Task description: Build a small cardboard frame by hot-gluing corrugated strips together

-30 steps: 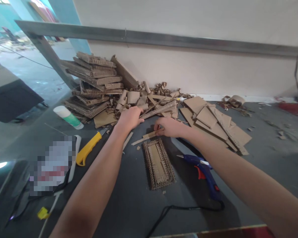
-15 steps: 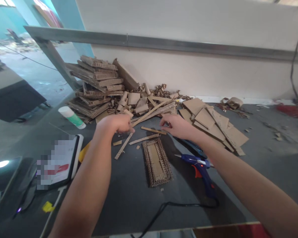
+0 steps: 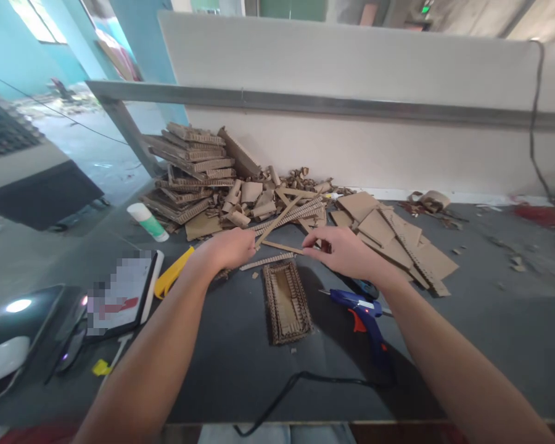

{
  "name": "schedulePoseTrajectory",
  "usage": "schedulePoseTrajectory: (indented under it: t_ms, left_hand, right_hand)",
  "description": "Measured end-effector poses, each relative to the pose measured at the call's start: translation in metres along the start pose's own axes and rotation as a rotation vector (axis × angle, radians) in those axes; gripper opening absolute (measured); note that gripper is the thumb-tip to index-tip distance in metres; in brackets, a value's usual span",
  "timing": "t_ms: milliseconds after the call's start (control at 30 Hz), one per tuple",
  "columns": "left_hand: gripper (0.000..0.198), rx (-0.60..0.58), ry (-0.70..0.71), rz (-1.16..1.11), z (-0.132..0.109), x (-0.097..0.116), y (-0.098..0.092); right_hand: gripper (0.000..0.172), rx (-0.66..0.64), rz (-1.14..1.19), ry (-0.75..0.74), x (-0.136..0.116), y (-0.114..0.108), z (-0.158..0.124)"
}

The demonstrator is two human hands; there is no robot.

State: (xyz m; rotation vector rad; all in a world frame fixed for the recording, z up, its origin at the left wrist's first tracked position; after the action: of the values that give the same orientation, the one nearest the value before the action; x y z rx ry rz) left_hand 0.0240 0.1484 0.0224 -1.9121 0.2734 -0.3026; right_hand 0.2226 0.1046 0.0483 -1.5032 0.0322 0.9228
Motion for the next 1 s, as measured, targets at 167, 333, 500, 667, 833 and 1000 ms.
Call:
schedulePoseTrajectory:
  t_ms: [167,333,500,667,833,1000]
  left_hand:
    - [0.020,0.281,0.300,-0.267,-0.032,0.035,-0.004]
    - [0.018,0.438,0.394,-0.360,-0.032,0.050,0.018]
    - [0.015,0.588,0.381,-0.425,-0.029,0.047,0.032]
    - [0.018,0.677,0.410,-0.378,-0.030,0.046,0.039]
    - [0.018,0.771,0.397,-0.271,-0.034,0.044,0.037]
    - [0.020,0.798,0.371,-0.257,-0.037,0.045,0.038]
  right_hand:
    - [0.029,-0.021,0.091,-0.066,-0.013,0.015,0.011]
    - [0.018,-0.043,0.157,-0.084,-0.009,0.026,0.013]
    - [0.017,-0.138,0.185,-0.054,0.000,0.032,0.011]
    - [0.017,-0.115,0.144,-0.024,0.007,0.035,0.013]
    - [0.016,-0.090,0.119,-0.042,0.005,0.037,0.014]
    - [0.014,-0.053,0.076,-0.037,0.003,0.039,0.014]
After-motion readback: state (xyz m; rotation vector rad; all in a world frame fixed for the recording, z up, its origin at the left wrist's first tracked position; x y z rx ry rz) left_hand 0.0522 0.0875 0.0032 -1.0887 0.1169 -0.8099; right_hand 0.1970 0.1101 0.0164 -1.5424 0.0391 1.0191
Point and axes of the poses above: each hand's wrist, its own z-axis towards the middle knuckle, its own y-axis out of the palm, x = y × z, the point moved 7 cm from there along z, towards the middle knuckle, and after that the axes turned 3 degrees about -y, right-handed, at the moved point
